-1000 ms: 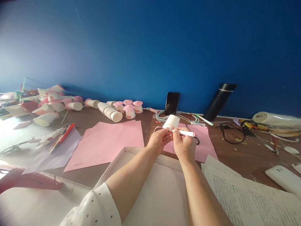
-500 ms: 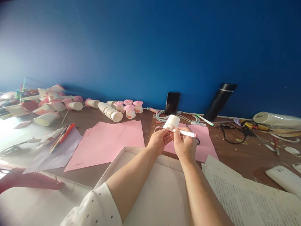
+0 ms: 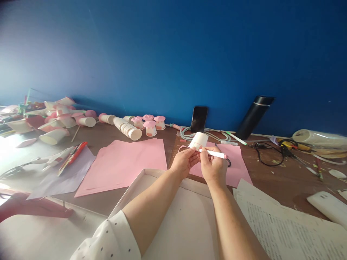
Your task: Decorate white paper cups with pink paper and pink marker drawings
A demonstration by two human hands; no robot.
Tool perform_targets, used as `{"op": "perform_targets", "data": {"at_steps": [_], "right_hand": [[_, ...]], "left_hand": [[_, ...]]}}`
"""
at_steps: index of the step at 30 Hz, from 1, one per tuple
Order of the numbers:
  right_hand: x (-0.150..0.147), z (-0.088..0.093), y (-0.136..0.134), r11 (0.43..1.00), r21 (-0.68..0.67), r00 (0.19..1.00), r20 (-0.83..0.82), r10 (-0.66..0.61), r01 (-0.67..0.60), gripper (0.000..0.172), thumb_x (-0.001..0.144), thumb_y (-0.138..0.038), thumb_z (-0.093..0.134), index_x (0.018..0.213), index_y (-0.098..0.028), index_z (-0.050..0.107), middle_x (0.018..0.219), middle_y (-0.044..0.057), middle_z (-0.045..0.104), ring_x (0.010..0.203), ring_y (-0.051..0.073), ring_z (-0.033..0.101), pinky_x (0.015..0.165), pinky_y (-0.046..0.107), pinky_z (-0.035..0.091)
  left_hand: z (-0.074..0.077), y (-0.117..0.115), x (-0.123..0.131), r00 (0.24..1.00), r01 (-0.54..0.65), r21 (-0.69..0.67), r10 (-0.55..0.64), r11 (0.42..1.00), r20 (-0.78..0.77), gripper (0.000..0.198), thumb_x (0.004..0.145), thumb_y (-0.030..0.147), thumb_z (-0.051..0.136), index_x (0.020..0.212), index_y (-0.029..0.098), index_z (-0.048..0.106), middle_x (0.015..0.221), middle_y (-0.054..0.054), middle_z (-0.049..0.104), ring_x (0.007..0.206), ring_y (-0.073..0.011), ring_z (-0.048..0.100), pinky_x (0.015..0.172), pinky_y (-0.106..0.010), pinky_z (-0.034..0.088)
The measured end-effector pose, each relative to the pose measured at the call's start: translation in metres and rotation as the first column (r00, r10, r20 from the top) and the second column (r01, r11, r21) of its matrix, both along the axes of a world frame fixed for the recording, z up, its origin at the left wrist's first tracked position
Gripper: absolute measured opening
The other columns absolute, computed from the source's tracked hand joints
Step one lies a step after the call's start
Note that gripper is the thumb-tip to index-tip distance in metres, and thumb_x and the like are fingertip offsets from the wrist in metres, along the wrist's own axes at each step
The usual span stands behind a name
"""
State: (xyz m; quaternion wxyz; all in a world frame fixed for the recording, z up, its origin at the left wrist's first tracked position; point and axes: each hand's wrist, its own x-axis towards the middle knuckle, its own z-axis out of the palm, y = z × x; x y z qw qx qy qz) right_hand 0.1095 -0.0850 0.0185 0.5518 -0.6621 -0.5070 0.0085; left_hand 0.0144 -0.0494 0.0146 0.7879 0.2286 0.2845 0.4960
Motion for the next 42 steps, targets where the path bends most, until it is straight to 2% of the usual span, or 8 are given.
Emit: {"op": "perform_targets", "data": {"at_steps": [14, 26, 33, 42], "right_hand": [[0.0012, 0.001, 0.0011, 1.0, 0.003, 1.0, 0.017, -0.007, 0.007, 0.023, 0.08, -0.039, 0.053, 0.082, -0.018, 0.063, 0.069, 0.006, 0.068, 0.06, 0.018, 0.063, 0.06, 0.028, 0.048], [0.0021, 0.0006, 0.0029, 1.0, 0.029, 1.0, -0.01, -0.01, 0.01, 0.021, 0.08, -0.037, 0.053, 0.083, -0.018, 0.061, 0.075, 0.007, 0.071, 0.063, 0.019, 0.065, 0.062, 0.029, 0.049], [0.0034, 0.0004, 0.0028, 0.999, 0.021, 0.999, 0.001, -0.032, 0.032, 0.026, 0.08, -0.041, 0.053, 0.084, -0.017, 0.063, 0.071, 0.007, 0.069, 0.06, 0.019, 0.065, 0.059, 0.03, 0.049], [0.0038, -0.0011, 0.0046, 0.999, 0.029, 0.999, -0.017, -0.035, 0.035, 0.026, 0.08, -0.042, 0.054, 0.085, -0.017, 0.062, 0.072, 0.007, 0.069, 0.06, 0.019, 0.065, 0.06, 0.029, 0.049]], "left_hand": [[-0.0055, 0.0013, 0.001, 1.0, 0.018, 0.054, -0.019, 0.998, 0.008, 0.013, 0.083, 0.018, 0.061, 0.082, 0.006, 0.064, 0.08, -0.013, 0.069, 0.072, -0.0151, 0.068, 0.087, -0.034, 0.053], [-0.0009, -0.0009, -0.0002, 0.999, 0.037, 0.049, -0.036, 0.998, -0.021, 0.014, 0.084, 0.018, 0.06, 0.082, 0.005, 0.065, 0.075, -0.012, 0.067, 0.072, -0.0151, 0.067, 0.089, -0.034, 0.052], [-0.0043, 0.0003, 0.0002, 0.999, 0.043, 0.054, -0.043, 0.998, -0.009, 0.015, 0.08, 0.021, 0.066, 0.083, 0.006, 0.065, 0.078, -0.013, 0.068, 0.073, -0.0157, 0.067, 0.089, -0.035, 0.052], [-0.0025, -0.0001, 0.0005, 0.999, 0.048, 0.038, -0.048, 0.998, 0.003, 0.011, 0.083, 0.017, 0.061, 0.081, 0.006, 0.065, 0.073, -0.011, 0.067, 0.071, -0.0146, 0.066, 0.088, -0.034, 0.053]]}}
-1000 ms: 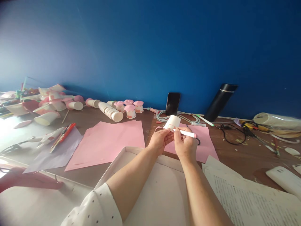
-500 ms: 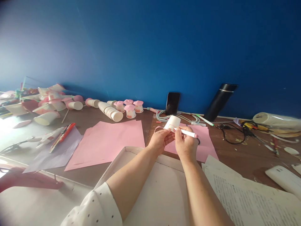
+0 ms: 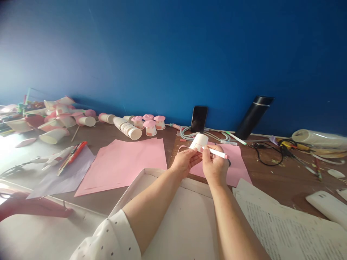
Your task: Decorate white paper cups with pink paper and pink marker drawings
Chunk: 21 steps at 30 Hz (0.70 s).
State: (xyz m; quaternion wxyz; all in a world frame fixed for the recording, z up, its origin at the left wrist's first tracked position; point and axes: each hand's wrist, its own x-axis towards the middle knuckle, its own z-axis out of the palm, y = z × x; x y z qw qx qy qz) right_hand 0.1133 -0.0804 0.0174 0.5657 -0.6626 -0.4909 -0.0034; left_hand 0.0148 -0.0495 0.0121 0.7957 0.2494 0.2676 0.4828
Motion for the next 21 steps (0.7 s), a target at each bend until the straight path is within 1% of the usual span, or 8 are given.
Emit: {"op": "perform_targets", "data": {"at_steps": [4, 11, 21], "right_hand": [[0.0, 0.0006, 0.0, 1.0, -0.013, 1.0, -0.006, -0.005, 0.005, 0.027, 0.08, -0.042, 0.054, 0.085, -0.017, 0.063, 0.071, 0.007, 0.069, 0.06, 0.019, 0.065, 0.06, 0.029, 0.049], [-0.0001, 0.001, 0.0008, 1.0, -0.023, 1.0, -0.006, -0.021, 0.021, 0.026, 0.08, -0.041, 0.054, 0.085, -0.017, 0.063, 0.071, 0.007, 0.069, 0.06, 0.019, 0.063, 0.06, 0.029, 0.048], [-0.0008, 0.0049, -0.0017, 0.999, -0.033, 1.0, -0.014, -0.004, 0.004, 0.025, 0.078, -0.04, 0.054, 0.083, -0.017, 0.063, 0.066, 0.006, 0.068, 0.058, 0.019, 0.063, 0.06, 0.03, 0.049]], "left_hand": [[0.0002, -0.0003, -0.0003, 1.0, 0.01, -0.01, -0.009, 1.0, 0.008, 0.01, 0.083, 0.016, 0.06, 0.081, 0.006, 0.064, 0.074, -0.01, 0.067, 0.071, -0.0143, 0.066, 0.089, -0.034, 0.052], [-0.0038, 0.0015, 0.0005, 1.0, 0.009, 0.007, -0.009, 1.0, 0.013, 0.011, 0.084, 0.015, 0.058, 0.083, 0.006, 0.064, 0.075, -0.01, 0.066, 0.072, -0.0142, 0.066, 0.09, -0.034, 0.052], [-0.0022, 0.0004, 0.0, 1.0, 0.008, -0.001, -0.008, 1.0, 0.01, 0.011, 0.083, 0.015, 0.061, 0.082, 0.005, 0.064, 0.074, -0.011, 0.067, 0.072, -0.015, 0.066, 0.092, -0.037, 0.05]]}}
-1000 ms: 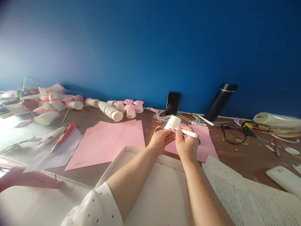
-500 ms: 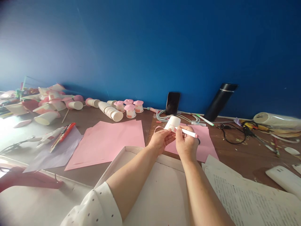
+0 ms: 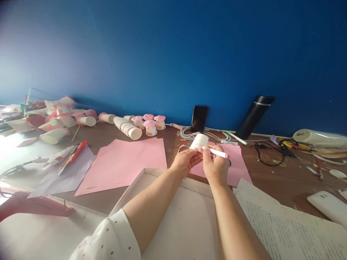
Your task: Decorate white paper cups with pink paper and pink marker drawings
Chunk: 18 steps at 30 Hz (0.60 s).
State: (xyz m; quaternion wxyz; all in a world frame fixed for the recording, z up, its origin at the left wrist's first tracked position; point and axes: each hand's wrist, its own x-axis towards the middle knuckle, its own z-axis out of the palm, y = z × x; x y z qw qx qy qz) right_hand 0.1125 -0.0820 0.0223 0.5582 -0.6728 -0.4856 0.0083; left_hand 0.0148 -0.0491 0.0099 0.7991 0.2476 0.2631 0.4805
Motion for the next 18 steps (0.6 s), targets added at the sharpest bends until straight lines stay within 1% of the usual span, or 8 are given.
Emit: {"op": "perform_targets", "data": {"at_steps": [8, 18], "right_hand": [[0.0005, 0.0006, -0.0016, 0.999, -0.033, 1.0, -0.01, 0.025, -0.025, 0.02, 0.078, -0.037, 0.055, 0.081, -0.019, 0.062, 0.068, 0.005, 0.069, 0.059, 0.019, 0.064, 0.061, 0.029, 0.048], [0.0018, -0.0012, -0.0019, 0.999, -0.053, 0.999, 0.032, 0.004, -0.003, 0.023, 0.077, -0.04, 0.054, 0.077, -0.019, 0.062, 0.064, 0.005, 0.066, 0.057, 0.018, 0.061, 0.057, 0.028, 0.044]], "left_hand": [[-0.0012, 0.0013, 0.0002, 1.0, 0.006, 0.002, -0.006, 1.0, -0.006, 0.012, 0.084, 0.014, 0.058, 0.082, 0.004, 0.065, 0.075, -0.012, 0.068, 0.072, -0.0151, 0.067, 0.09, -0.035, 0.052], [-0.0019, 0.0014, 0.0005, 1.0, -0.003, 0.002, 0.003, 1.0, -0.003, 0.011, 0.082, 0.016, 0.061, 0.082, 0.005, 0.065, 0.078, -0.013, 0.068, 0.073, -0.0154, 0.067, 0.089, -0.036, 0.052]]}}
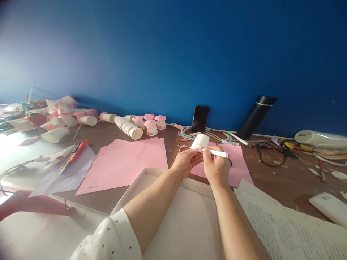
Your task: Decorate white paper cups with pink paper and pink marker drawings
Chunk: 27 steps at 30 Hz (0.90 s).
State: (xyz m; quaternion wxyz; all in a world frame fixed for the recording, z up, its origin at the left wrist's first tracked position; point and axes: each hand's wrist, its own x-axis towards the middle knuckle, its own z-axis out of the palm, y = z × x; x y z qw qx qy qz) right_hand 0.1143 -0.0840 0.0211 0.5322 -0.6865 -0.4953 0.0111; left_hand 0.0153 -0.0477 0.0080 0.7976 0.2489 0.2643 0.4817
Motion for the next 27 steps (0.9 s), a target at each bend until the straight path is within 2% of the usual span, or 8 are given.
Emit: {"op": "perform_targets", "data": {"at_steps": [13, 27], "right_hand": [[-0.0044, 0.0044, -0.0028, 1.0, 0.002, 0.999, 0.03, 0.013, -0.013, 0.026, 0.076, -0.041, 0.053, 0.076, -0.017, 0.063, 0.06, 0.005, 0.063, 0.055, 0.018, 0.057, 0.055, 0.027, 0.042], [-0.0043, 0.0002, -0.0007, 0.997, 0.069, 0.999, 0.043, 0.017, -0.02, 0.025, 0.08, -0.042, 0.053, 0.08, -0.018, 0.062, 0.067, 0.006, 0.068, 0.059, 0.019, 0.063, 0.059, 0.029, 0.047]], "left_hand": [[0.0011, 0.0001, -0.0006, 1.0, -0.005, 0.001, 0.005, 1.0, -0.007, 0.013, 0.085, 0.017, 0.058, 0.084, 0.005, 0.064, 0.077, -0.012, 0.067, 0.071, -0.0141, 0.066, 0.085, -0.032, 0.052], [-0.0014, 0.0008, 0.0002, 1.0, -0.002, 0.012, 0.002, 1.0, 0.022, 0.011, 0.084, 0.016, 0.059, 0.082, 0.007, 0.065, 0.077, -0.011, 0.067, 0.072, -0.0138, 0.066, 0.09, -0.034, 0.051]]}}
